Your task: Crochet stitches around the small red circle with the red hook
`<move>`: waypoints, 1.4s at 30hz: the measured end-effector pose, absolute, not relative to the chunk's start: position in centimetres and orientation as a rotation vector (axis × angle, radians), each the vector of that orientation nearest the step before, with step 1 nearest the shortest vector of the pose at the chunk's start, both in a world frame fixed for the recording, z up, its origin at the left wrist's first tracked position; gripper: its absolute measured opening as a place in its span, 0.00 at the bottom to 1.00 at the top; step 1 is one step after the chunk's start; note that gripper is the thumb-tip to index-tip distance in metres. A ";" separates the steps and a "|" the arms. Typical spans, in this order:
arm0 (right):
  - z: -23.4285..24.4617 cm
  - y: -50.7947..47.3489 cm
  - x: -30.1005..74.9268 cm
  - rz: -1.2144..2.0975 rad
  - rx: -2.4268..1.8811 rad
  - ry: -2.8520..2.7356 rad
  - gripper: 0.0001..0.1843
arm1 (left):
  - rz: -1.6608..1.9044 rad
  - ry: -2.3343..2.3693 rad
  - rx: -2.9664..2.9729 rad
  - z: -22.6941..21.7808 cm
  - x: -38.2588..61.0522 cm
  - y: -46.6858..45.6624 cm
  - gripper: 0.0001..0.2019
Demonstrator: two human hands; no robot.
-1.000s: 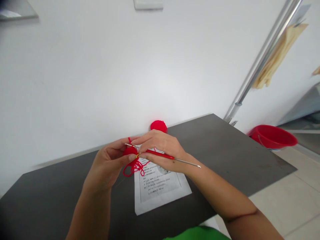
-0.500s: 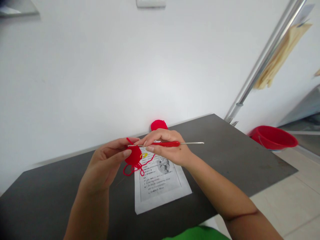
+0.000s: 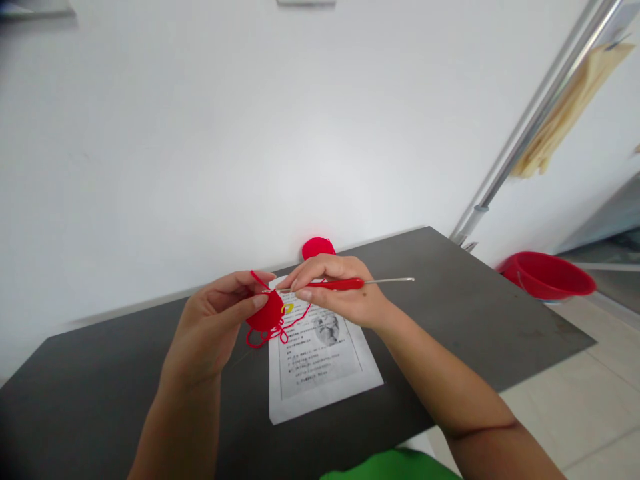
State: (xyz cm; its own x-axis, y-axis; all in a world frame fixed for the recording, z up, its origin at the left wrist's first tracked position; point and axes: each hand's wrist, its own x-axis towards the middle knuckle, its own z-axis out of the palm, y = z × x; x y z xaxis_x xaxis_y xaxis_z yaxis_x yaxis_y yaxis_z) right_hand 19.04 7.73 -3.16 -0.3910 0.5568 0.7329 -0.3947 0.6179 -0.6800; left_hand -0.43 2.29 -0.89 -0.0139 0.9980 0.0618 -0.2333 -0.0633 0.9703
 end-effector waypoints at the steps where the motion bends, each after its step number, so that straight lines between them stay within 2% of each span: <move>1: -3.1 7.7 19.1 1.041 -0.135 -1.690 0.02 | 1.357 1.011 1.081 -0.9 -0.5 2.3 0.08; 10: -2.6 8.2 20.5 1.008 -0.118 -1.886 0.02 | 1.358 1.109 1.248 -1.1 -0.6 2.1 0.07; 26: -1.4 6.5 21.0 0.401 -0.349 -2.274 0.06 | 1.452 1.381 1.656 -1.4 0.2 1.3 0.03; 33: -2.2 6.6 19.8 0.378 -0.191 -2.160 0.05 | 1.543 1.335 1.923 -1.6 1.1 0.8 0.08; 37: -2.9 6.9 19.0 0.316 -0.166 -2.021 0.05 | 1.620 1.441 1.678 -1.3 1.4 0.7 0.03; 42: -3.7 7.7 18.8 0.127 -0.144 -2.017 0.07 | 1.563 1.240 1.282 -1.4 0.7 1.9 0.15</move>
State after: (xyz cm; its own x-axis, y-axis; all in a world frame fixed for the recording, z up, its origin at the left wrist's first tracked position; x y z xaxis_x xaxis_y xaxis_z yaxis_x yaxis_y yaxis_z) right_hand 18.83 7.67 -3.66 -0.4327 0.1579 0.8876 0.0457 0.9871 -0.1533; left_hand 0.65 1.86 -1.41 -0.2157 0.9445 0.2476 0.0264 -0.2479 0.9684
